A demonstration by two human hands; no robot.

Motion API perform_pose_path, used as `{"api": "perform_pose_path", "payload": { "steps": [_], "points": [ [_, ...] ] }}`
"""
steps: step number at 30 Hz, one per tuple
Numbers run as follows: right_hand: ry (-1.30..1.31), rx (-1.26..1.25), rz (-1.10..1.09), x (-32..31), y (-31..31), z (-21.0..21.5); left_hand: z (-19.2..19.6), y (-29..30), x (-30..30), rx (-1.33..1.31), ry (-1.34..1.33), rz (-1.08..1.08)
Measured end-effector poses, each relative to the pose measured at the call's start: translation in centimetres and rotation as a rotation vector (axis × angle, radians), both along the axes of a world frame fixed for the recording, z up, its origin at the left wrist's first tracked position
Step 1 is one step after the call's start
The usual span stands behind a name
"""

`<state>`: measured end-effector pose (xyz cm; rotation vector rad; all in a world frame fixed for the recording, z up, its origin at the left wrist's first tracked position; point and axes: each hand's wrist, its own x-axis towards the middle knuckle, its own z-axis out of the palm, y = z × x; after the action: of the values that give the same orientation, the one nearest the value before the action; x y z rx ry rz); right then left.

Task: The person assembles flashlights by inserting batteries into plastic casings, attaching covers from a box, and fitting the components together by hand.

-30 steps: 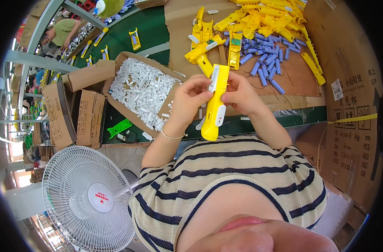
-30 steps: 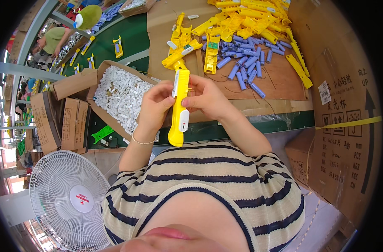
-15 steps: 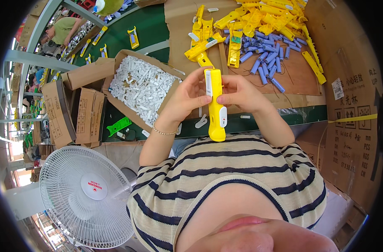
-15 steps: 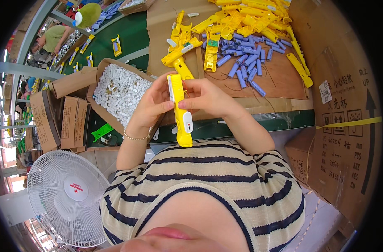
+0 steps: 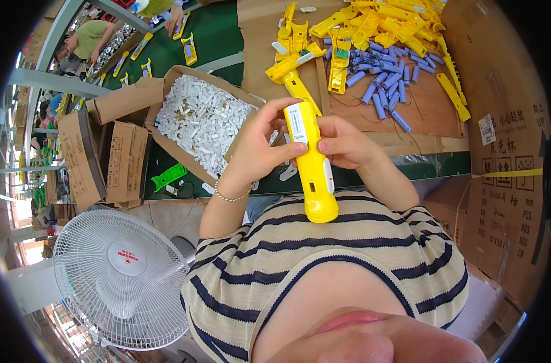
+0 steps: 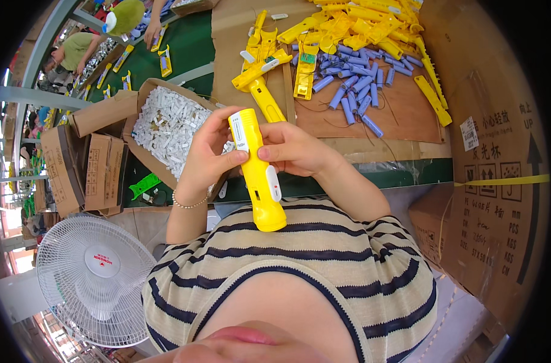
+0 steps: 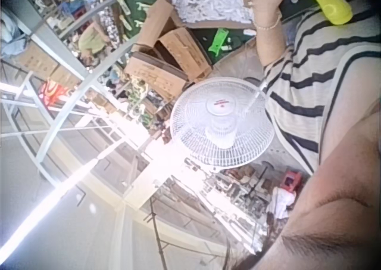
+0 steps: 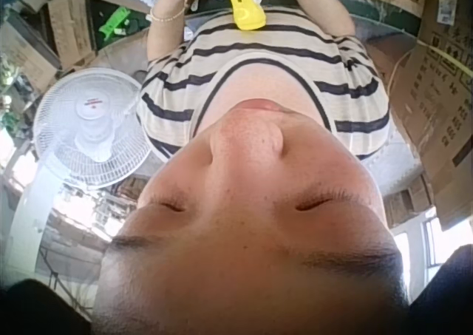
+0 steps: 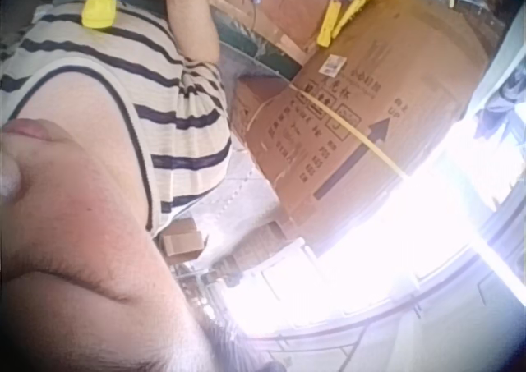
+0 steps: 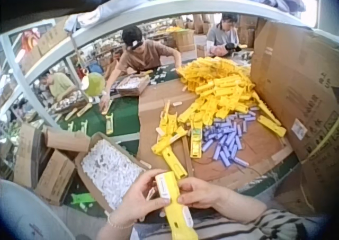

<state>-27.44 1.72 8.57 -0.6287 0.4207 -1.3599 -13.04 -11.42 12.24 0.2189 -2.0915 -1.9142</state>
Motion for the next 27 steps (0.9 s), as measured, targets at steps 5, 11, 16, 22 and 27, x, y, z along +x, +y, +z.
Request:
{"api": "perform_pose_path", "payload": {
  "steps": [5, 11, 16, 22, 27],
  "points": [
    [0.142, 0.047, -0.07, -0.2, -0.2, 0.6, 0.2, 0.6, -0.3, 0.36, 0.02, -0.049],
    [0.663, 0.161, -0.607, -0.2, -1.0, 1.8, -3.8, 2.6, -0.7, 0.365, 0.014, -0.011],
    [0.89, 0.128, -0.837, 0.8, -1.1, 1.8, -3.8, 3.9, -0.7, 0.135, 0.043, 0.074],
    [1.161, 0.163, -0.936, 0.5, -1.0, 2.6, -4.2, 3.6, -0.6, -0.136, 0.019, 0.137],
    [1.082, 0.168, -0.899, 0.8, -1.0, 2.0, -3.8, 3.8, -0.7, -0.095, 0.056, 0.227]
  ]
}}
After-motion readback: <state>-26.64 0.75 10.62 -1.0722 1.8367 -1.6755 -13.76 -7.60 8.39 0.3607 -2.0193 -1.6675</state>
